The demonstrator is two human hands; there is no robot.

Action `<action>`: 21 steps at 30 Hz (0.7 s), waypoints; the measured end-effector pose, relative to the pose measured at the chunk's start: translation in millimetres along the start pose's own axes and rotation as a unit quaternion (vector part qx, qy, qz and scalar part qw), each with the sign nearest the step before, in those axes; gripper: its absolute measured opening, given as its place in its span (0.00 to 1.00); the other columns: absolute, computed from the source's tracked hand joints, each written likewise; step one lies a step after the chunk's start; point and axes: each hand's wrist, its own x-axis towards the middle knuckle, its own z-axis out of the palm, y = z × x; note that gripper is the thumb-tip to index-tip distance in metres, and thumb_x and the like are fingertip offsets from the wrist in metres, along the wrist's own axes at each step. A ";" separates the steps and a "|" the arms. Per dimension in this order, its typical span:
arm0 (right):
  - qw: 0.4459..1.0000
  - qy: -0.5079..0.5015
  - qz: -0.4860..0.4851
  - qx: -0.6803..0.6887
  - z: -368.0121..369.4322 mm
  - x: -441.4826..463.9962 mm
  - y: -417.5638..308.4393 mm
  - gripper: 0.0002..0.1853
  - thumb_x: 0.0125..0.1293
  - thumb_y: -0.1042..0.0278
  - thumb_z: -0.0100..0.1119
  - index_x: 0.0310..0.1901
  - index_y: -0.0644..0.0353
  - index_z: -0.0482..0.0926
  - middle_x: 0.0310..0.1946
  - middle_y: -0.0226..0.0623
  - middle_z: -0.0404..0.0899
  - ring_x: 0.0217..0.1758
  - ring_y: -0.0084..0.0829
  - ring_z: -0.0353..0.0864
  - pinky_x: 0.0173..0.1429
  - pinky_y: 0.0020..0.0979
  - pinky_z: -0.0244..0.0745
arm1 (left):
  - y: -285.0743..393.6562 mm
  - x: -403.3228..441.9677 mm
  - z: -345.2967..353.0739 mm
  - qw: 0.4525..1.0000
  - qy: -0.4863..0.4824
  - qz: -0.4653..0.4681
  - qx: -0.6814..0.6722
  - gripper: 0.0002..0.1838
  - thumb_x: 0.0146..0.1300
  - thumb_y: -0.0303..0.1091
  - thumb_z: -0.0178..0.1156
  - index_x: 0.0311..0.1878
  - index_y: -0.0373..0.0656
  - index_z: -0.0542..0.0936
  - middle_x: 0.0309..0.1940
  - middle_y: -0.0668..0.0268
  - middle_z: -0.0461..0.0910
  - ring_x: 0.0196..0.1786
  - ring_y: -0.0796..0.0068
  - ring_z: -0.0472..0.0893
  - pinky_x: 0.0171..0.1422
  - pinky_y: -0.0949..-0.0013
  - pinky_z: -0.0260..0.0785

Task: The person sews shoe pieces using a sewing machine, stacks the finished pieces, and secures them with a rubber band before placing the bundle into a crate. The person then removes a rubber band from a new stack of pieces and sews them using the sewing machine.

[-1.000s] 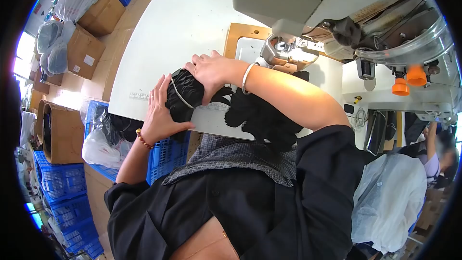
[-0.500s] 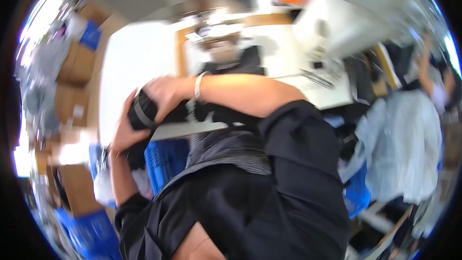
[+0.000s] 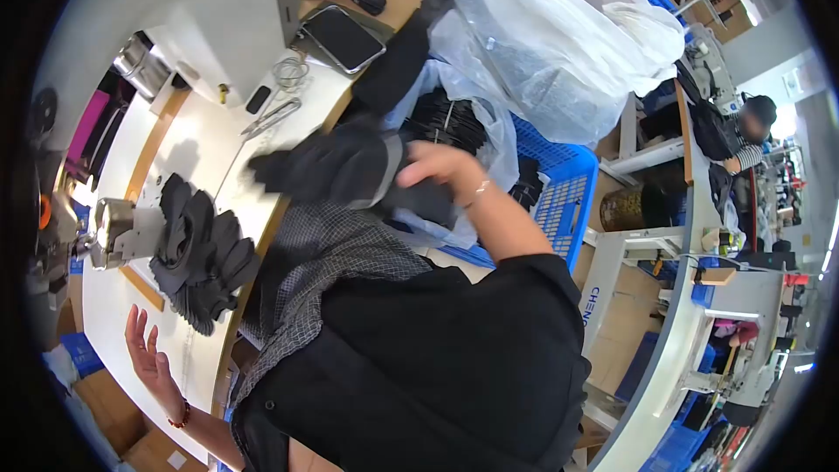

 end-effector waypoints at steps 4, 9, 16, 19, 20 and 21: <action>0.955 0.292 -0.036 -0.033 -93.6 -103.4 9.8 0.40 0.51 0.57 0.73 0.64 0.67 0.71 0.53 0.40 0.81 0.53 0.32 0.82 0.60 0.32 0.76 | -5.9 8.9 15.4 1.000 0.011 -0.002 -0.010 0.44 0.64 0.62 0.59 0.72 0.40 0.64 0.73 0.57 0.64 0.72 0.58 0.66 0.72 0.54 0.59; 0.947 0.272 0.172 -0.018 -126.5 -117.4 61.0 0.40 0.52 0.55 0.74 0.65 0.63 0.69 0.54 0.40 0.79 0.51 0.32 0.81 0.57 0.34 0.77 | -2.1 21.2 23.7 1.000 0.010 -0.018 -0.005 0.39 0.67 0.56 0.59 0.72 0.39 0.65 0.72 0.57 0.64 0.72 0.58 0.66 0.71 0.55 0.60; 0.866 0.361 0.000 -0.347 -116.4 -40.4 168.5 0.48 0.48 0.55 0.75 0.70 0.52 0.61 0.61 0.43 0.69 0.64 0.40 0.70 0.68 0.39 0.66 | 0.4 24.4 26.9 1.000 0.000 0.009 -0.010 0.36 0.66 0.52 0.62 0.71 0.40 0.67 0.73 0.58 0.63 0.72 0.59 0.67 0.71 0.56 0.61; 0.660 0.407 0.078 -0.627 -88.0 -39.4 181.1 0.52 0.41 0.53 0.77 0.70 0.46 0.61 0.55 0.44 0.69 0.59 0.46 0.71 0.62 0.44 0.69 | -8.1 16.7 24.3 1.000 -0.003 -0.002 0.005 0.36 0.66 0.51 0.62 0.71 0.40 0.67 0.73 0.58 0.63 0.72 0.59 0.67 0.71 0.56 0.61; 0.647 0.414 0.044 -0.639 -93.3 -40.5 187.2 0.52 0.39 0.54 0.77 0.70 0.45 0.62 0.53 0.43 0.68 0.58 0.47 0.70 0.60 0.45 0.69 | -11.6 16.0 23.5 1.000 0.000 -0.009 0.011 0.35 0.66 0.51 0.62 0.71 0.40 0.68 0.73 0.58 0.63 0.72 0.60 0.67 0.71 0.57 0.61; 0.634 0.419 0.012 -0.650 -91.8 -39.5 184.4 0.53 0.38 0.54 0.77 0.70 0.45 0.62 0.51 0.43 0.67 0.56 0.48 0.69 0.58 0.46 0.69 | -11.4 13.8 23.1 1.000 0.003 -0.010 0.011 0.35 0.66 0.51 0.62 0.71 0.40 0.68 0.73 0.58 0.63 0.72 0.60 0.67 0.71 0.57 0.61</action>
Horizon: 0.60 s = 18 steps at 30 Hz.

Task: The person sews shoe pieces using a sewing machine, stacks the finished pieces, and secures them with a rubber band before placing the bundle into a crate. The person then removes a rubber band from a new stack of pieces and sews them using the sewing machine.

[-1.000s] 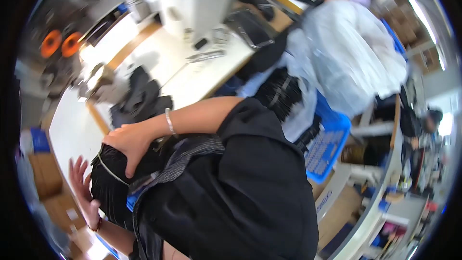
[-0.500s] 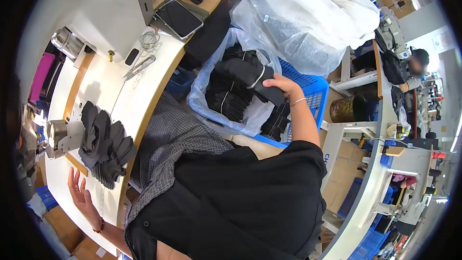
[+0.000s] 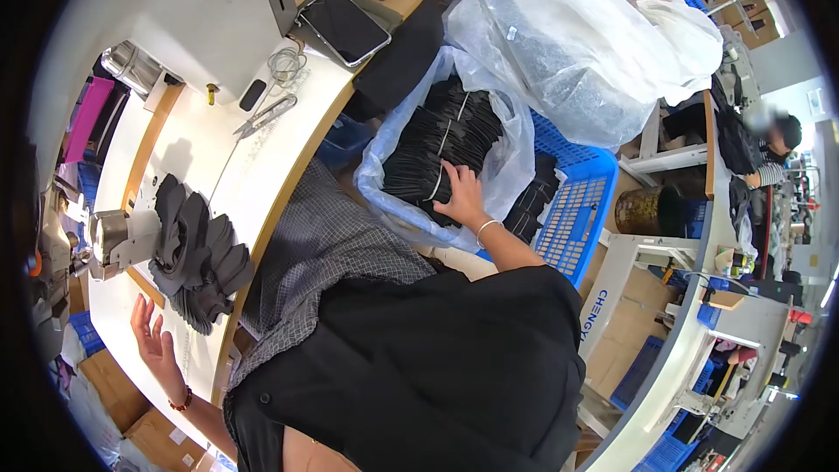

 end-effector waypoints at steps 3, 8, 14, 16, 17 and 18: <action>0.998 -0.044 0.012 -0.048 -14.9 0.1 -9.3 0.53 0.36 0.51 0.79 0.69 0.48 0.64 0.55 0.44 0.68 0.60 0.47 0.68 0.61 0.48 0.66 | 0.2 -5.1 -1.3 1.000 -0.003 -0.008 0.004 0.34 0.67 0.50 0.61 0.70 0.40 0.68 0.72 0.58 0.63 0.72 0.60 0.68 0.71 0.57 0.62; 0.980 -0.069 -0.131 -0.134 -56.3 24.2 -52.8 0.50 0.40 0.47 0.78 0.67 0.52 0.67 0.63 0.47 0.67 0.67 0.45 0.65 0.70 0.49 0.59 | 0.2 -7.7 4.6 1.000 0.007 -0.005 0.003 0.33 0.68 0.48 0.61 0.70 0.41 0.68 0.72 0.58 0.64 0.70 0.61 0.69 0.70 0.58 0.62; 0.961 -0.076 -0.197 -0.177 -0.5 45.5 -71.9 0.40 0.50 0.51 0.72 0.66 0.54 0.70 0.61 0.46 0.70 0.66 0.44 0.67 0.69 0.53 0.60 | 0.9 -2.2 21.3 1.000 -0.025 0.010 -0.015 0.32 0.66 0.48 0.62 0.69 0.41 0.70 0.71 0.58 0.65 0.70 0.62 0.69 0.70 0.58 0.62; 0.971 -0.143 -0.069 -0.177 -0.6 55.9 -88.4 0.39 0.51 0.51 0.72 0.64 0.54 0.71 0.59 0.43 0.71 0.64 0.44 0.68 0.67 0.55 0.62 | 4.4 0.8 23.6 0.999 -0.032 0.015 -0.009 0.32 0.66 0.47 0.63 0.68 0.40 0.70 0.71 0.58 0.65 0.70 0.61 0.69 0.70 0.58 0.63; 0.967 -0.086 -0.089 -0.223 8.3 54.7 -90.0 0.37 0.49 0.51 0.72 0.62 0.53 0.73 0.53 0.39 0.73 0.59 0.41 0.71 0.62 0.50 0.65 | 4.9 2.0 24.7 0.999 -0.037 0.023 -0.012 0.32 0.65 0.47 0.63 0.68 0.40 0.70 0.71 0.57 0.65 0.70 0.61 0.68 0.70 0.57 0.63; 0.966 -0.092 -0.095 -0.221 14.6 52.4 -88.9 0.36 0.50 0.52 0.72 0.61 0.53 0.73 0.51 0.39 0.73 0.59 0.40 0.71 0.62 0.50 0.64 | 6.6 0.7 21.1 0.999 -0.034 0.028 -0.008 0.32 0.65 0.46 0.63 0.68 0.40 0.71 0.71 0.57 0.65 0.70 0.61 0.68 0.70 0.57 0.63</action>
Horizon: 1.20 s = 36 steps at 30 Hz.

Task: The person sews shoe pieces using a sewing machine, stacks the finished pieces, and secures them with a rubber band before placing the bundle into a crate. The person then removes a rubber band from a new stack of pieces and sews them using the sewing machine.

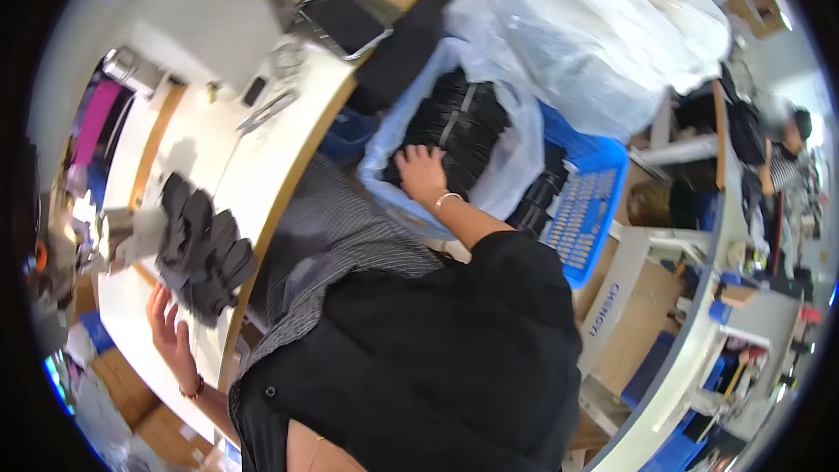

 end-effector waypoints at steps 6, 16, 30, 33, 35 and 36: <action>0.995 0.040 -0.089 0.020 0.5 -8.8 9.2 0.38 0.52 0.48 0.70 0.63 0.55 0.72 0.51 0.40 0.73 0.59 0.42 0.69 0.67 0.47 0.60 | 19.2 -0.7 -5.9 0.999 0.034 0.005 0.041 0.29 0.53 0.24 0.59 0.62 0.41 0.76 0.65 0.58 0.72 0.66 0.64 0.72 0.65 0.62 0.68; 0.998 -0.039 0.003 -0.045 14.2 25.3 -10.5 0.33 0.52 0.45 0.70 0.57 0.53 0.77 0.58 0.44 0.71 0.62 0.50 0.69 0.63 0.56 0.66 | 12.3 -16.0 -7.1 0.992 0.112 -0.004 0.051 0.25 0.51 0.21 0.67 0.56 0.40 0.81 0.57 0.57 0.80 0.61 0.60 0.77 0.66 0.61 0.68; 0.811 0.177 -0.450 0.329 -235.3 55.0 -173.5 0.07 0.54 0.73 0.67 0.35 0.58 0.80 0.32 0.36 0.75 0.39 0.39 0.75 0.43 0.36 0.72 | 4.0 34.1 24.0 0.927 0.083 0.119 0.347 0.26 0.48 0.23 0.69 0.55 0.41 0.79 0.55 0.64 0.79 0.65 0.57 0.72 0.68 0.52 0.63; 0.779 0.213 -0.514 0.289 -245.2 78.9 -225.2 0.13 0.50 0.73 0.69 0.39 0.57 0.80 0.37 0.34 0.73 0.44 0.38 0.74 0.47 0.35 0.71 | -1.1 40.4 20.5 0.904 0.056 0.148 0.398 0.25 0.49 0.25 0.69 0.53 0.42 0.79 0.54 0.65 0.79 0.65 0.59 0.72 0.69 0.53 0.63; 0.752 0.231 -0.573 0.230 -245.2 90.6 -244.5 0.16 0.46 0.72 0.70 0.39 0.56 0.79 0.39 0.34 0.72 0.47 0.36 0.74 0.52 0.37 0.68 | 2.9 42.0 19.3 0.904 0.050 0.141 0.401 0.23 0.48 0.26 0.69 0.52 0.43 0.79 0.51 0.65 0.79 0.63 0.60 0.72 0.69 0.53 0.63; 0.751 0.231 -0.575 0.230 -244.7 94.0 -250.5 0.16 0.46 0.72 0.70 0.39 0.56 0.79 0.39 0.34 0.72 0.47 0.36 0.74 0.52 0.37 0.68 | 5.0 44.7 18.0 0.903 0.042 0.140 0.404 0.22 0.48 0.27 0.69 0.50 0.43 0.79 0.49 0.65 0.79 0.62 0.61 0.73 0.69 0.54 0.63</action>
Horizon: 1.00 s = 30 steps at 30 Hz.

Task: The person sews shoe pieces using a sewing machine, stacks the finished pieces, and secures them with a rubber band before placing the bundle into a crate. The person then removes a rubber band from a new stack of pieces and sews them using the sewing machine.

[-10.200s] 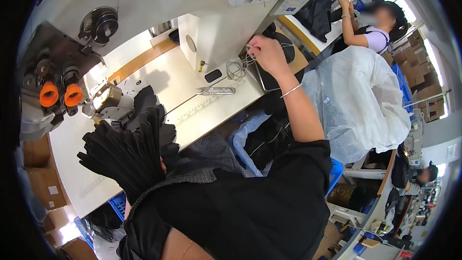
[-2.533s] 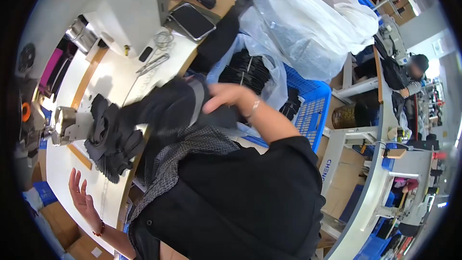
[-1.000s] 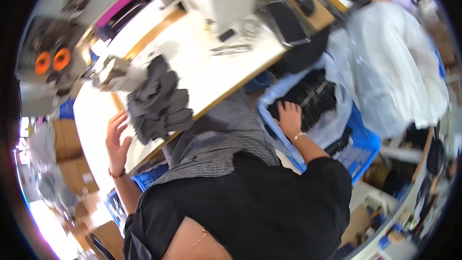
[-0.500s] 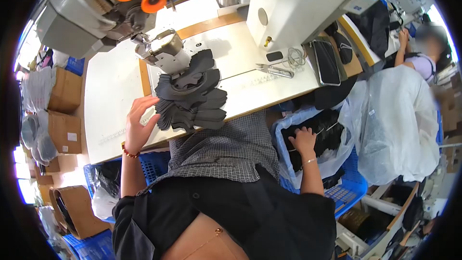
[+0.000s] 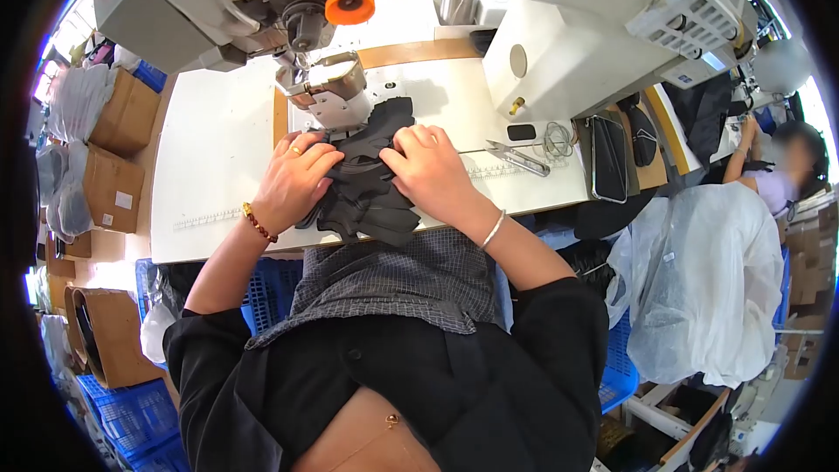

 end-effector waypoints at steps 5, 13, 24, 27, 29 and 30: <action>0.999 -0.042 -0.029 -0.013 23.1 2.1 12.7 0.17 0.43 0.68 0.72 0.35 0.55 0.77 0.39 0.33 0.71 0.48 0.35 0.72 0.56 0.40 0.65 | -2.0 7.9 -0.3 0.999 -0.034 0.007 0.020 0.18 0.46 0.28 0.69 0.42 0.44 0.78 0.42 0.65 0.77 0.56 0.62 0.74 0.69 0.54 0.63; 0.998 -0.057 -0.017 0.037 0.5 12.2 19.9 0.16 0.44 0.71 0.69 0.37 0.54 0.77 0.41 0.32 0.73 0.51 0.36 0.73 0.60 0.42 0.63 | -1.1 21.5 -13.3 0.996 -0.063 0.033 -0.051 0.16 0.46 0.27 0.67 0.40 0.43 0.75 0.38 0.62 0.76 0.53 0.60 0.75 0.65 0.55 0.64; 0.985 -0.086 -0.142 -0.045 -1.7 74.4 50.8 0.14 0.51 0.74 0.62 0.42 0.54 0.81 0.40 0.33 0.80 0.50 0.37 0.77 0.59 0.43 0.66 | -22.7 16.9 -22.9 0.976 -0.032 -0.097 -0.193 0.12 0.65 0.30 0.53 0.50 0.35 0.74 0.42 0.50 0.78 0.46 0.47 0.77 0.53 0.52 0.70; 0.969 -0.201 -0.144 0.013 25.2 68.8 53.4 0.19 0.56 0.72 0.61 0.51 0.53 0.82 0.40 0.38 0.79 0.53 0.40 0.77 0.62 0.44 0.66 | -27.0 12.4 -11.1 0.963 -0.171 -0.125 -0.164 0.13 0.65 0.29 0.53 0.51 0.35 0.74 0.39 0.48 0.79 0.46 0.45 0.77 0.53 0.49 0.69; 0.964 -0.228 -0.138 -0.004 22.7 67.4 51.0 0.21 0.55 0.69 0.64 0.53 0.53 0.81 0.42 0.39 0.78 0.55 0.41 0.75 0.62 0.44 0.66 | -27.8 7.0 -1.8 0.965 -0.166 -0.125 -0.159 0.15 0.64 0.31 0.56 0.52 0.35 0.74 0.40 0.48 0.79 0.47 0.46 0.77 0.54 0.50 0.69; 0.957 -0.256 -0.132 -0.023 19.8 66.7 48.4 0.23 0.54 0.67 0.67 0.54 0.53 0.80 0.45 0.40 0.77 0.57 0.42 0.74 0.63 0.45 0.66 | -26.0 6.4 -0.8 0.967 -0.160 -0.124 -0.155 0.18 0.63 0.33 0.59 0.53 0.35 0.74 0.41 0.48 0.80 0.48 0.47 0.78 0.55 0.51 0.70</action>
